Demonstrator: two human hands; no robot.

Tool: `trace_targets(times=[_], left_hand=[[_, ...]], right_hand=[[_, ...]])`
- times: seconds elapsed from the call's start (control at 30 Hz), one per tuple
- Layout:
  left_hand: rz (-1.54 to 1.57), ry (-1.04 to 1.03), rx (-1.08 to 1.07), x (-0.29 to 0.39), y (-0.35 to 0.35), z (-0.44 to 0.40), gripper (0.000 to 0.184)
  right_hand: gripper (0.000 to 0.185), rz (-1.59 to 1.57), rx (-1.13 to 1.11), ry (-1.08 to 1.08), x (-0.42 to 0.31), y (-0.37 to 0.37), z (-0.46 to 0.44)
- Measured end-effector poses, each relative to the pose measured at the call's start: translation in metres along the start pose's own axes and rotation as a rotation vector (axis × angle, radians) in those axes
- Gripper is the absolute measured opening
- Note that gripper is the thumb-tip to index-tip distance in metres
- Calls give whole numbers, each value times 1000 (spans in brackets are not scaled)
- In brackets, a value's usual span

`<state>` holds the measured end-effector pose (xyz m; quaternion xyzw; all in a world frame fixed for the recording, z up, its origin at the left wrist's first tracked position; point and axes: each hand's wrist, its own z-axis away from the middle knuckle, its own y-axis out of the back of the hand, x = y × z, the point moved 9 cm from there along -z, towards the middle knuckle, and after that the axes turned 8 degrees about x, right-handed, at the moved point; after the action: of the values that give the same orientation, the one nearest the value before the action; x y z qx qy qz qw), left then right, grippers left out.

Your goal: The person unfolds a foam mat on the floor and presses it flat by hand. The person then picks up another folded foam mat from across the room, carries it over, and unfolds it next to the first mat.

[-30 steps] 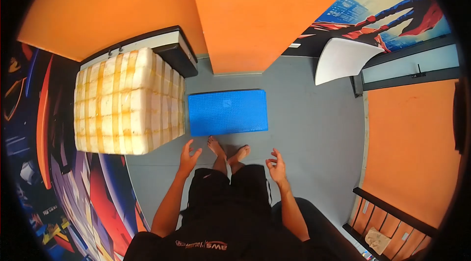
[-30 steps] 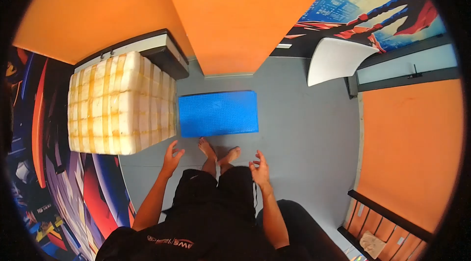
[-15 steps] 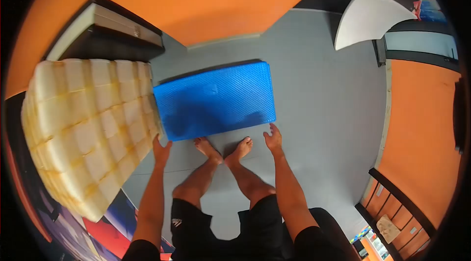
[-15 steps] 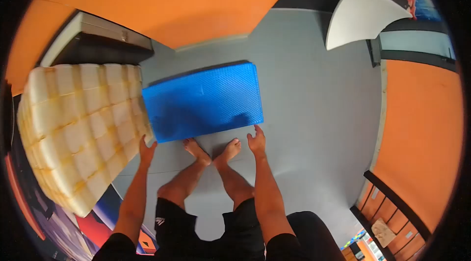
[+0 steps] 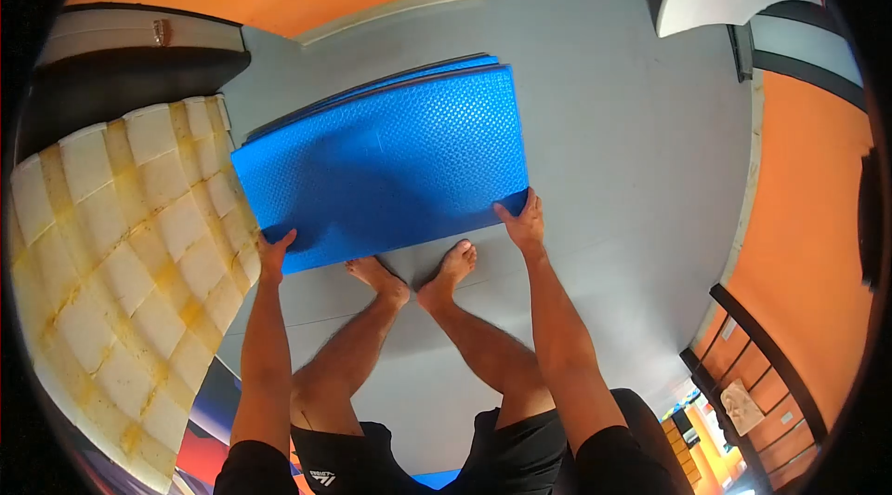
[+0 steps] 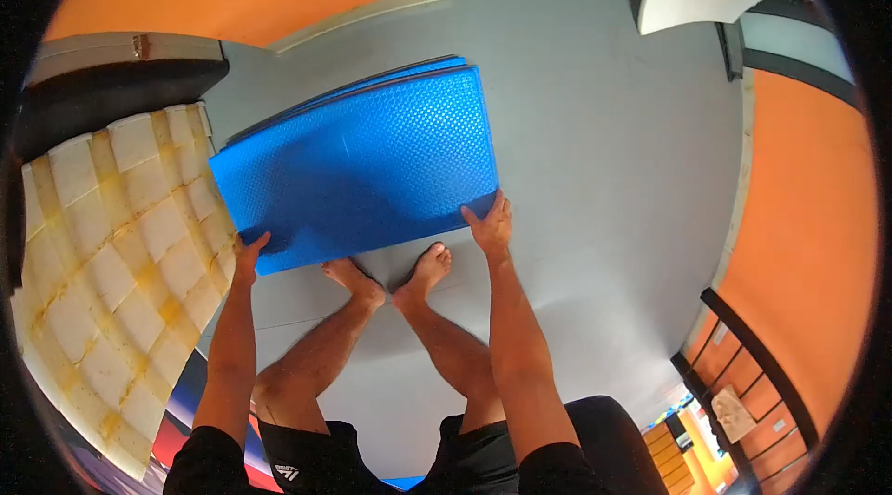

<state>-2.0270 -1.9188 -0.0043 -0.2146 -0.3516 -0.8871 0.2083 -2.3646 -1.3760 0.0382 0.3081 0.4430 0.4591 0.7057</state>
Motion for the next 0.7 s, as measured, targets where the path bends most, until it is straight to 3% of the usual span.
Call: trace_targets(times=[0.03,0.13,0.17,0.3,0.4,0.57,0.7], left_hand=[[-91,-6,54,0,10,1,87],[93,105,-106,8,21,29,64],[103,43,-71,14,28,35,61],[217,40,-104,65,36,99,57],[26,-162,6,104,57,145,54],[-267,-269,62,192,102,246,51],[-390,-421,4,248,138,303,67]], right_hand=[[90,51,-33,-72,6,6,4],[81,31,-234,-290,14,19,19],[77,0,-320,-365,16,23,29],[65,-341,-197,-331,24,41,62],[63,-238,-123,-250,25,82,96],[62,-162,-137,-338,11,193,166],[60,-192,-77,-372,24,266,212]])
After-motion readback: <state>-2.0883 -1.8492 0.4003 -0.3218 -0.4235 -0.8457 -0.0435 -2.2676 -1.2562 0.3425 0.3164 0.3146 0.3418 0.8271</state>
